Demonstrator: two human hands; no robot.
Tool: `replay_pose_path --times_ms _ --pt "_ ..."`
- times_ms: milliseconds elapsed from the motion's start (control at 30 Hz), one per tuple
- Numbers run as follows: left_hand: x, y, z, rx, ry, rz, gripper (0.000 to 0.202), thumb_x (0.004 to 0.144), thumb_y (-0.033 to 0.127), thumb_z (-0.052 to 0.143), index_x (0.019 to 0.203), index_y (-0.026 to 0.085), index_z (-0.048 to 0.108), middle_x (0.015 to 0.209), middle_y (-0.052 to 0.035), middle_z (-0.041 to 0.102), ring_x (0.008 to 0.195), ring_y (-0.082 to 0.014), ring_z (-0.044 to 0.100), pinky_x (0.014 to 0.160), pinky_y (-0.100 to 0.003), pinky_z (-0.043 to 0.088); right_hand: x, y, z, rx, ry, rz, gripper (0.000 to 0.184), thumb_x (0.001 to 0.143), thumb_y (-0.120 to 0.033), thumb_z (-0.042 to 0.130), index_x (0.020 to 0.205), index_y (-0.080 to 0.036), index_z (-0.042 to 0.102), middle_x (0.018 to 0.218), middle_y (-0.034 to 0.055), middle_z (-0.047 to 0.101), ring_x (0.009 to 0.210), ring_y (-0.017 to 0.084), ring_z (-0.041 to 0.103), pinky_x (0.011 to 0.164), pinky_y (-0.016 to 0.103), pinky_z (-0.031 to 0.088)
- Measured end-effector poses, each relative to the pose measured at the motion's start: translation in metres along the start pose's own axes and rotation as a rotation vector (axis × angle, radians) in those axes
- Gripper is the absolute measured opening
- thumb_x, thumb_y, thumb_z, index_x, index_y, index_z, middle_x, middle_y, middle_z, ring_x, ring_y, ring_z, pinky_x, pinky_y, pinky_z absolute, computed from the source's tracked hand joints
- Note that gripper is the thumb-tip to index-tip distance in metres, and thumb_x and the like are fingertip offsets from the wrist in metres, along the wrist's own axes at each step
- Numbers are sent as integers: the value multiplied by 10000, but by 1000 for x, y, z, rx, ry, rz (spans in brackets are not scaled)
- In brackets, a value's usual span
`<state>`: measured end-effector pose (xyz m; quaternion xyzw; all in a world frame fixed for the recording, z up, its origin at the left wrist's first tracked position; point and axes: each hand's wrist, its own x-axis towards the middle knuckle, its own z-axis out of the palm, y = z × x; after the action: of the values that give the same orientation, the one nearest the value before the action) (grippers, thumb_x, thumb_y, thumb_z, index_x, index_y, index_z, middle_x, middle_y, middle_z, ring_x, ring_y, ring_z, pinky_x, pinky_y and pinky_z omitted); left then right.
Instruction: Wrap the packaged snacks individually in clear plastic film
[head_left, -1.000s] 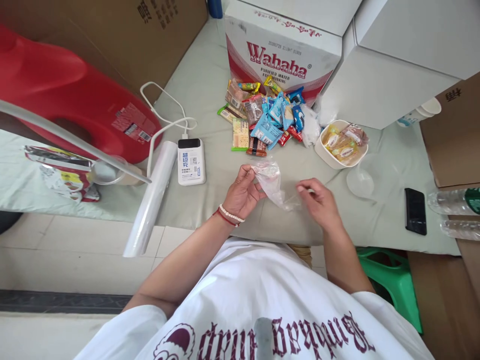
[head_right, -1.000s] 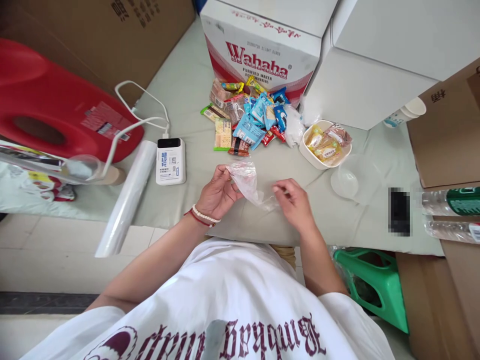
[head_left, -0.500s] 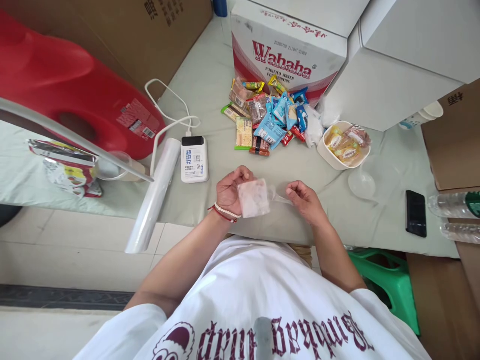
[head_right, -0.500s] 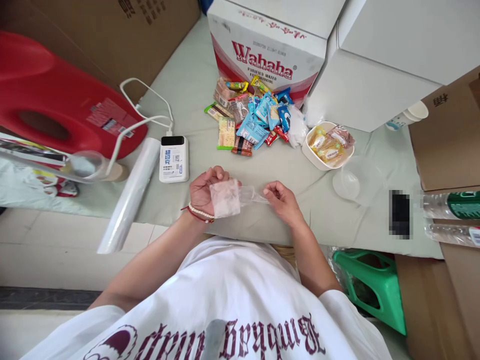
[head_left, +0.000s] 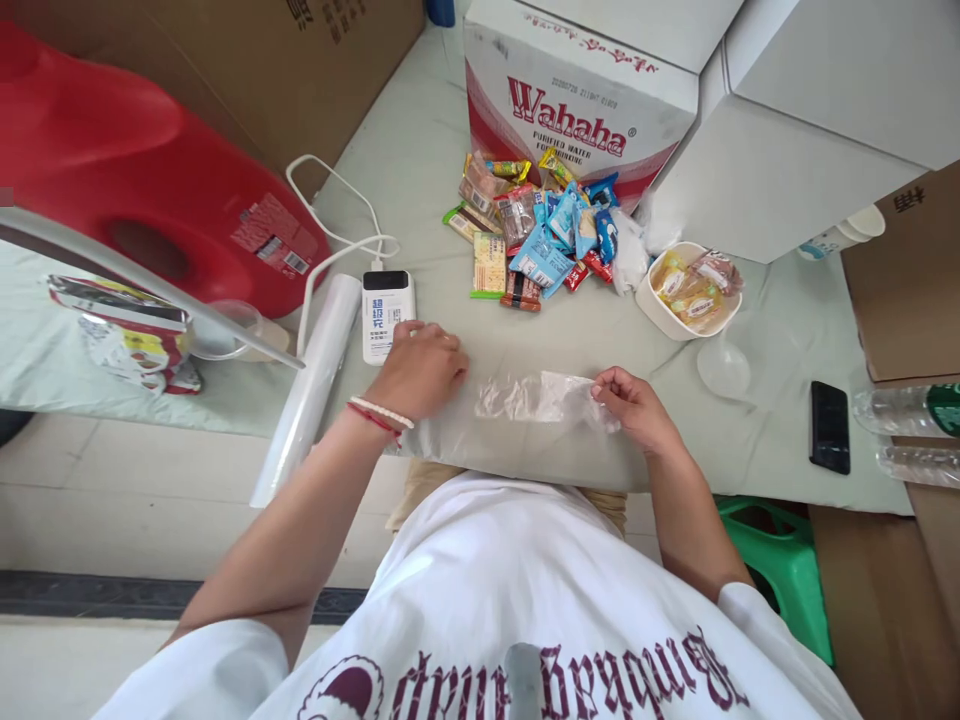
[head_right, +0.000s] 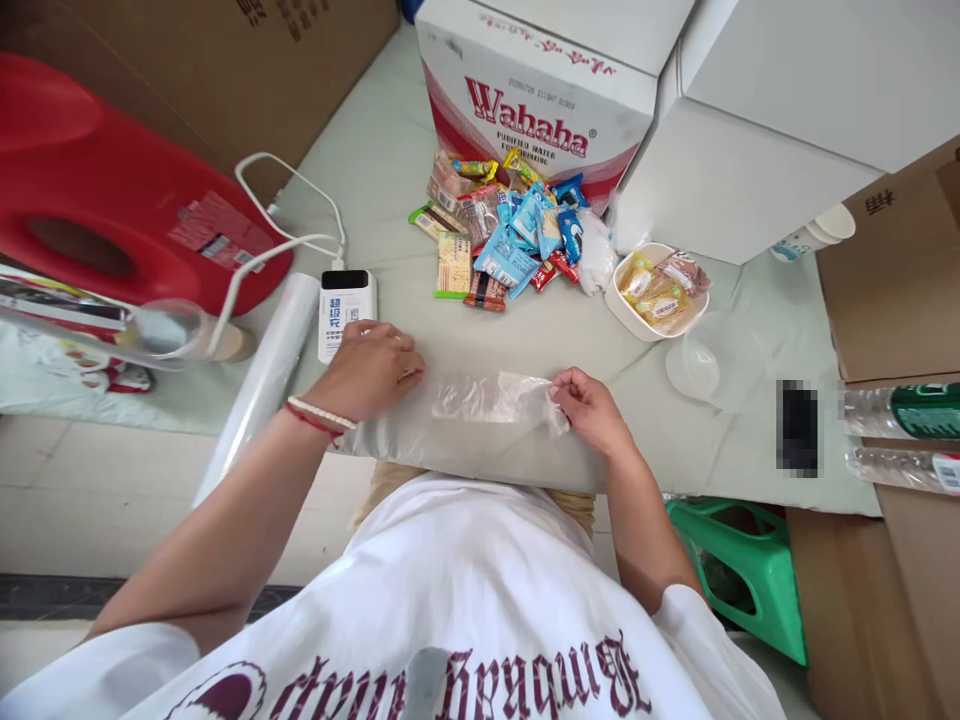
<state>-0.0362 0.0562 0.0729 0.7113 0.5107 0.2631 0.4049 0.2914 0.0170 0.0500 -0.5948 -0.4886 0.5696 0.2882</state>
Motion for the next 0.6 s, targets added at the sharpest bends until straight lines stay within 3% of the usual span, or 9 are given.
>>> replay_pose_path --times_ms 33,100,200,333,433,600 --pt "-5 7 6 38 108 -36 266 778 358 716 606 188 604 593 -1 472 734 -172 442 764 -309 392 -4 1 0 13 27 17 381 794 -571 747 840 -221 606 600 -65 492 504 103 417 458 239 346" --pt "-16 25 29 -74 194 -131 251 862 394 628 717 190 624 605 19 465 656 -148 420 651 -274 351 -12 3 2 23 91 30 391 791 -580 753 832 -220 606 594 -61 504 497 106 433 448 242 370" --pt "-28 46 79 -456 18 -249 378 875 507 595 671 193 543 580 46 424 557 -105 372 551 -249 305 -26 5 8 33 162 12 375 805 -563 760 841 -215 625 595 -57 518 498 101 440 460 239 376" --pt "-20 54 132 -688 -48 -380 384 787 555 677 759 179 605 691 34 536 506 -83 442 507 -243 339 -43 8 17 64 172 -42 322 855 -526 743 889 -211 691 619 -46 545 514 94 441 485 236 372" --pt "-9 53 148 -779 -61 -436 372 760 537 712 782 178 618 676 37 567 487 -94 516 503 -244 359 -53 10 25 47 138 -82 309 887 -512 716 940 -209 745 692 -18 604 556 104 493 525 249 415" --pt "-8 46 146 -789 -98 -413 306 769 455 718 697 171 626 650 19 641 475 -80 488 541 -250 389 -61 14 35 110 181 11 375 857 -562 725 929 -195 757 611 -32 553 512 99 441 483 244 375"
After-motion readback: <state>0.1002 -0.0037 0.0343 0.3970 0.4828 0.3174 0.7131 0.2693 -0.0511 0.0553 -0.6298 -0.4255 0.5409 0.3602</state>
